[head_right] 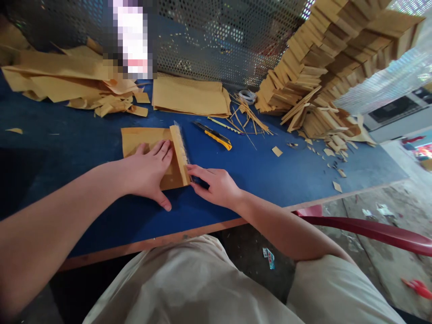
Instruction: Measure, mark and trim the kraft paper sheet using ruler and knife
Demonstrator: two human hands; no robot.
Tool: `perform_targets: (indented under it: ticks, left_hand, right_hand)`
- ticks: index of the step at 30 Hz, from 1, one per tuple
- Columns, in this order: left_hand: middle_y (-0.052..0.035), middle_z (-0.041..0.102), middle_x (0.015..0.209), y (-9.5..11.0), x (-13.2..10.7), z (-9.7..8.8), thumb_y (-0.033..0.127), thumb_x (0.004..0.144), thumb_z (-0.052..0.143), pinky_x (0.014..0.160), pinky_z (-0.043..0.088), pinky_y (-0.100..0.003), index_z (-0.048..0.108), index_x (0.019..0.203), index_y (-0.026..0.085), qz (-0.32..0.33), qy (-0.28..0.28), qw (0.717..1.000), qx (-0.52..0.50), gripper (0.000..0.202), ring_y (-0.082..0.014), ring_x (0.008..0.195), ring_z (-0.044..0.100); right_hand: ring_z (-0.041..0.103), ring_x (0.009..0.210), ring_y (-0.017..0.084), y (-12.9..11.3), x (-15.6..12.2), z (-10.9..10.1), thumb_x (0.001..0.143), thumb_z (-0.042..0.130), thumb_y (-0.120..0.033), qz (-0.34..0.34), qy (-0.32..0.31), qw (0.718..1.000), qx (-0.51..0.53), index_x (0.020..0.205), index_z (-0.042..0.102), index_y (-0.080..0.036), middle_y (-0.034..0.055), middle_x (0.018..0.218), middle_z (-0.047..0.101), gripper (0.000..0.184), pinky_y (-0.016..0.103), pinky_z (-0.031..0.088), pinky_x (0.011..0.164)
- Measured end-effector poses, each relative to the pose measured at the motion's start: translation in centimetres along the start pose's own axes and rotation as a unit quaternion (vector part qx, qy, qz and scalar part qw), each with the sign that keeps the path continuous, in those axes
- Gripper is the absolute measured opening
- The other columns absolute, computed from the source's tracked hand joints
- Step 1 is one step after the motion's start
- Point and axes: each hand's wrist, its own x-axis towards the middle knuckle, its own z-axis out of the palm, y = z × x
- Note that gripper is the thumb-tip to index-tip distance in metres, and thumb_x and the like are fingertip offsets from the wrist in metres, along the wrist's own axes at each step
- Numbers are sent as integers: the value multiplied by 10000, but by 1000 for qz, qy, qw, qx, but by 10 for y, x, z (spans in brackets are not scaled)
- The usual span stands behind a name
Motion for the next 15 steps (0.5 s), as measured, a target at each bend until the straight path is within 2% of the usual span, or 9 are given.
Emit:
perform_targets:
  ticks: [2,4,5,6,8,10,12,15]
  left_hand:
    - [-308,232,1676,-7,1,-5,823,594,744,1208,306,-611,322,1575,3,17,31,999,-3,1346,-483,1527,289]
    - [-261,567,1474,-13,2,-10,648,846,614,1076,478,-516,575,1403,54,-6,84,996,-16,815,-425,1330,572]
    - [-230,665,1339,-15,3,-11,529,929,528,983,532,-488,644,1310,76,-32,113,993,-17,603,-397,1204,660]
    - [-211,701,1258,-16,4,-11,418,968,458,898,562,-468,668,1262,85,-58,144,988,-16,492,-375,1105,705]
    - [-209,660,1331,-16,8,-7,278,965,407,827,577,-447,633,1311,81,-67,215,974,-5,458,-358,1089,709]
    - [-182,498,1556,-15,13,1,226,950,421,936,557,-436,573,1412,115,-1,271,963,8,499,-341,1284,615]
    - [-109,429,1635,-15,19,9,216,968,405,1118,451,-454,602,1413,191,75,267,960,26,487,-308,1456,462]
    - [-97,484,1605,-16,24,15,273,1005,365,1197,368,-450,612,1419,196,95,226,970,9,489,-267,1487,426]
  right_hand:
    - [760,1088,201,-1,1,0,964,613,-225,-3,-5,1000,-2,1224,642,-249,44,1299,741,263,300,631,929]
    - [740,1140,201,-1,2,0,971,601,-211,-14,-13,1000,-3,1221,643,-230,61,1306,737,254,303,620,961]
    - [729,1164,201,-2,2,0,978,591,-207,-21,-16,1000,-4,1220,644,-218,72,1309,734,248,306,615,975]
    - [722,1180,202,-2,2,1,988,580,-206,-29,-19,999,-7,1222,646,-206,84,1313,732,243,308,614,979]
    - [721,1181,206,-1,2,2,1008,560,-213,-43,-29,998,-19,1225,653,-192,104,1326,722,238,323,618,973]
    - [727,1170,214,-1,2,5,1022,549,-227,-53,-37,997,-36,1224,666,-194,110,1338,714,236,351,624,965]
    - [726,1169,222,0,2,6,1029,547,-243,-57,-46,996,-50,1234,675,-211,102,1357,703,244,384,621,978]
    - [717,1182,229,0,3,7,1030,553,-252,-63,-51,995,-52,1241,687,-228,96,1358,704,252,410,609,1004]
